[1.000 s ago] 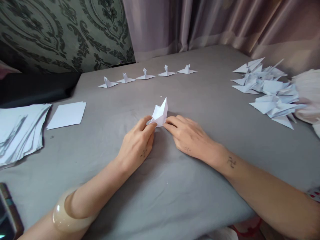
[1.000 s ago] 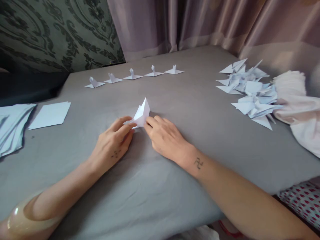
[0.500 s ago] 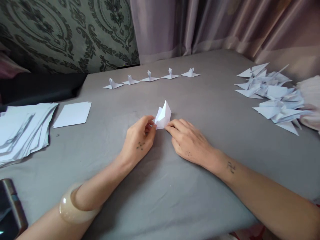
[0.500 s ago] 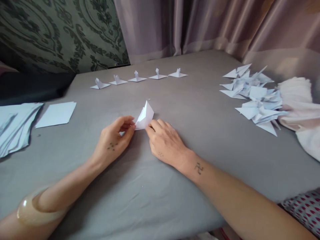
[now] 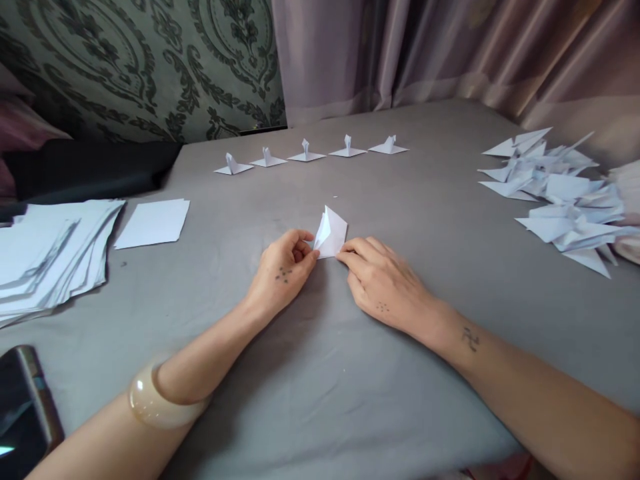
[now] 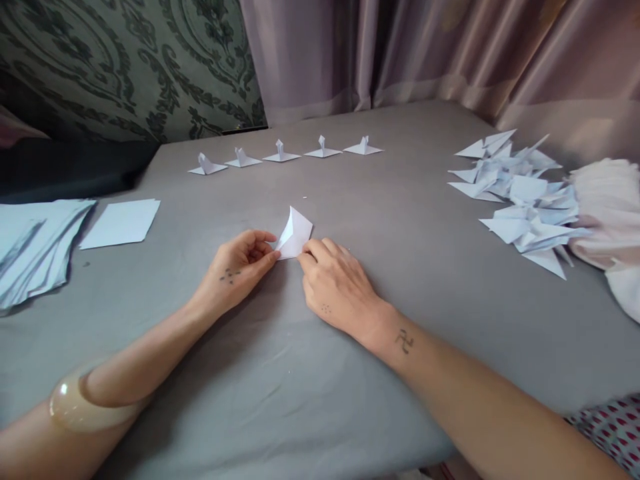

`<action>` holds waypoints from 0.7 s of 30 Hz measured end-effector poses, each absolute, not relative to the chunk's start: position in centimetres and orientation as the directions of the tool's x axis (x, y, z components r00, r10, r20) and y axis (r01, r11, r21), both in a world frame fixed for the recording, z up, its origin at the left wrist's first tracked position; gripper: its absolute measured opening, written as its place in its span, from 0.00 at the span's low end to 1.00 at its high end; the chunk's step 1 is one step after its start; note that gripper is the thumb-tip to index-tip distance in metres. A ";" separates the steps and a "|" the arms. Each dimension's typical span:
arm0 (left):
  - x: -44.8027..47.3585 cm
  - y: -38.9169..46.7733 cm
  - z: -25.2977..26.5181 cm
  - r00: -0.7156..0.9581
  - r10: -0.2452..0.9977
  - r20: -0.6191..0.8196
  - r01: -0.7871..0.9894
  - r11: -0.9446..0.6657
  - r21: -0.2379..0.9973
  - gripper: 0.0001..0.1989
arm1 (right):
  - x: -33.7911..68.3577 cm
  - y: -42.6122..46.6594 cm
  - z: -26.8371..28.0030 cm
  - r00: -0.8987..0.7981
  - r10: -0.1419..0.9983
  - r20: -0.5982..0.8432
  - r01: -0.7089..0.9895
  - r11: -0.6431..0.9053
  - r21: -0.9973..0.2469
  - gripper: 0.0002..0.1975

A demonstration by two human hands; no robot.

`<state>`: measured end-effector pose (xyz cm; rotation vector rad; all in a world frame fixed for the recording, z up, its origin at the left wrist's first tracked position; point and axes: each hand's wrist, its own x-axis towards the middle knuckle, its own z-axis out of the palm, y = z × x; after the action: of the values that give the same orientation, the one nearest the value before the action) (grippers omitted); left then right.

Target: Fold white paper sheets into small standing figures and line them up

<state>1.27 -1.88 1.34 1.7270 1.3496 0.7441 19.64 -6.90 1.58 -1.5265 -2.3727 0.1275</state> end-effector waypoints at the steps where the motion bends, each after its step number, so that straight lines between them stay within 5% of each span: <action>1: 1.3 -1.9 1.4 0.258 0.965 -0.034 0.501 -0.104 0.859 0.11 | 19.5 -6.9 1.6 -0.389 0.895 0.217 0.870 0.434 -0.232 0.17; 16: 1.1 -1.6 1.8 0.259 0.964 -0.064 0.537 -0.089 0.839 0.13 | 18.3 -7.4 1.8 -0.422 0.881 0.215 0.877 0.457 -0.148 0.17; 21: 0.4 -0.9 4.4 0.163 0.987 -0.006 0.366 -0.055 0.929 0.13 | 18.3 -7.3 2.0 -0.418 0.887 0.195 0.881 0.448 -0.150 0.17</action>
<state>0.41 -0.95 4.41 1.5727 1.3392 0.9009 18.28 -7.35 1.99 -1.5311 -2.4555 0.0351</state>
